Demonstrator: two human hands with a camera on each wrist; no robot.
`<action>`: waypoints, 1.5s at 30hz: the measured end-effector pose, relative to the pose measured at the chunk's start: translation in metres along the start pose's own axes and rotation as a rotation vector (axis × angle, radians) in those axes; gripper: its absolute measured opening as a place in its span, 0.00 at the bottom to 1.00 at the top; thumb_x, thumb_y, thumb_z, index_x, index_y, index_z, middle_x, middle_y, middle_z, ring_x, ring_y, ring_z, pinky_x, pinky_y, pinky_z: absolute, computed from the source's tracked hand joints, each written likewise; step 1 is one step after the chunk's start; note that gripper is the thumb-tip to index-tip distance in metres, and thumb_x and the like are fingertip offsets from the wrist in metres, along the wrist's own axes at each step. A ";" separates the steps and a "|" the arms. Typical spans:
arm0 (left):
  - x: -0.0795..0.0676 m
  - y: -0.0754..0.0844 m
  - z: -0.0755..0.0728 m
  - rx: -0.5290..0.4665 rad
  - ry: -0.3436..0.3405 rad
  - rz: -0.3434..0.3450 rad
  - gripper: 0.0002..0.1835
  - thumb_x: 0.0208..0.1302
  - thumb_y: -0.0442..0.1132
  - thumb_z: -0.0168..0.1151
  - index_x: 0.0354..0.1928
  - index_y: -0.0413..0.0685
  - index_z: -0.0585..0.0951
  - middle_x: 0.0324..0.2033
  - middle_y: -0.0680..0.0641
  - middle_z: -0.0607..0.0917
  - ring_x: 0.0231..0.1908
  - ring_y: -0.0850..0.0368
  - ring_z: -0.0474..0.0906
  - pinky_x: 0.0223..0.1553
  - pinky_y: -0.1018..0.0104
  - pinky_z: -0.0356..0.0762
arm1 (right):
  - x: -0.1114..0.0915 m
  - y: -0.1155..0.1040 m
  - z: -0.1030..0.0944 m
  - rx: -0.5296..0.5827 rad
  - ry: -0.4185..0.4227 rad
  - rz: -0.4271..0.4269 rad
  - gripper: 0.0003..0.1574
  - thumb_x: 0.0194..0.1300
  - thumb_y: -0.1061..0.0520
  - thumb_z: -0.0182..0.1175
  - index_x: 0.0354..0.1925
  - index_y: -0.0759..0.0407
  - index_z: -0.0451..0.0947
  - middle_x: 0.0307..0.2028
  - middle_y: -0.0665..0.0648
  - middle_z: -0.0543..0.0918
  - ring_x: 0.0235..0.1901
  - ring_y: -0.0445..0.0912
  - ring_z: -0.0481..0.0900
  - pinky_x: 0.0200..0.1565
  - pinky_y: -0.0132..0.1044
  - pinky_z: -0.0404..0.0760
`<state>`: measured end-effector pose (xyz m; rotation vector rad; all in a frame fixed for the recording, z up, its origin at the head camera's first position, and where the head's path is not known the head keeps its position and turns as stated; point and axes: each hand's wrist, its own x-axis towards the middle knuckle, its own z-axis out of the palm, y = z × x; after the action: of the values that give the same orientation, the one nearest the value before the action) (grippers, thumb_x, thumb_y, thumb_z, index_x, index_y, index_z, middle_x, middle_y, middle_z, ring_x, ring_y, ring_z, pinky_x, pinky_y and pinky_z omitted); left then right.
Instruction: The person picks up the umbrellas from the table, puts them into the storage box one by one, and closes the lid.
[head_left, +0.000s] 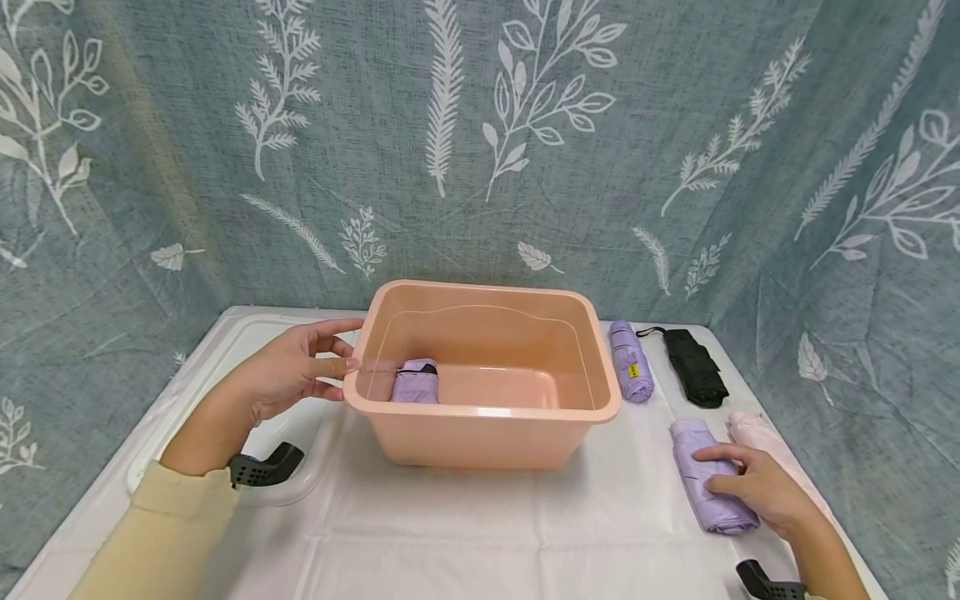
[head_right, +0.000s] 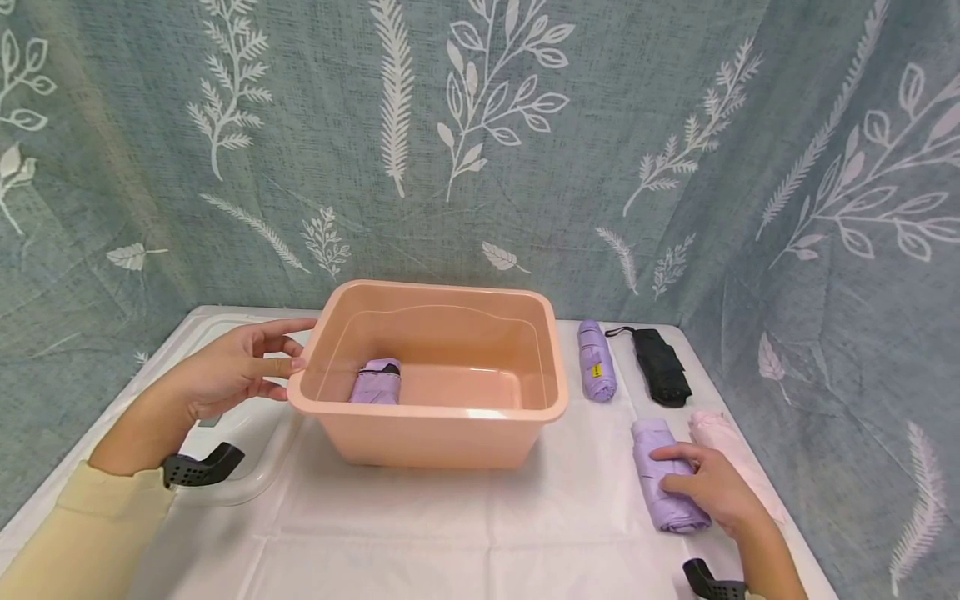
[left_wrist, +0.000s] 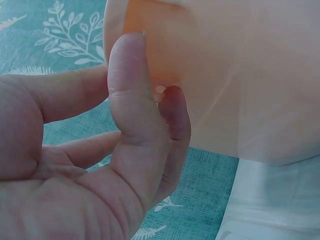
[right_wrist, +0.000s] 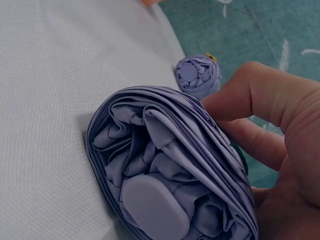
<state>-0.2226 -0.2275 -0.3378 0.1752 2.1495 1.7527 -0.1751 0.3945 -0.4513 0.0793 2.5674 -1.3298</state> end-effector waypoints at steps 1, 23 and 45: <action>0.000 0.000 0.000 0.001 -0.001 0.001 0.45 0.68 0.34 0.67 0.81 0.47 0.55 0.47 0.45 0.72 0.37 0.58 0.82 0.40 0.62 0.89 | 0.000 -0.001 0.001 -0.007 0.000 0.005 0.29 0.59 0.67 0.67 0.59 0.75 0.78 0.61 0.74 0.70 0.49 0.51 0.70 0.41 0.33 0.78; 0.002 -0.003 -0.001 -0.015 -0.006 0.017 0.43 0.68 0.30 0.65 0.81 0.46 0.56 0.45 0.46 0.73 0.35 0.59 0.81 0.39 0.62 0.89 | -0.002 -0.017 0.009 -0.234 0.049 -0.079 0.33 0.50 0.63 0.74 0.57 0.66 0.83 0.68 0.79 0.62 0.71 0.78 0.52 0.62 0.69 0.63; 0.002 -0.004 -0.002 -0.028 -0.010 0.022 0.43 0.68 0.30 0.64 0.81 0.46 0.56 0.45 0.46 0.73 0.34 0.59 0.81 0.38 0.63 0.89 | 0.004 -0.027 0.015 -0.487 0.081 -0.162 0.33 0.48 0.50 0.82 0.53 0.60 0.87 0.62 0.81 0.67 0.60 0.76 0.69 0.59 0.73 0.71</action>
<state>-0.2246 -0.2298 -0.3414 0.2008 2.1221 1.7896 -0.1804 0.3664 -0.4387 -0.1696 2.9401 -0.7224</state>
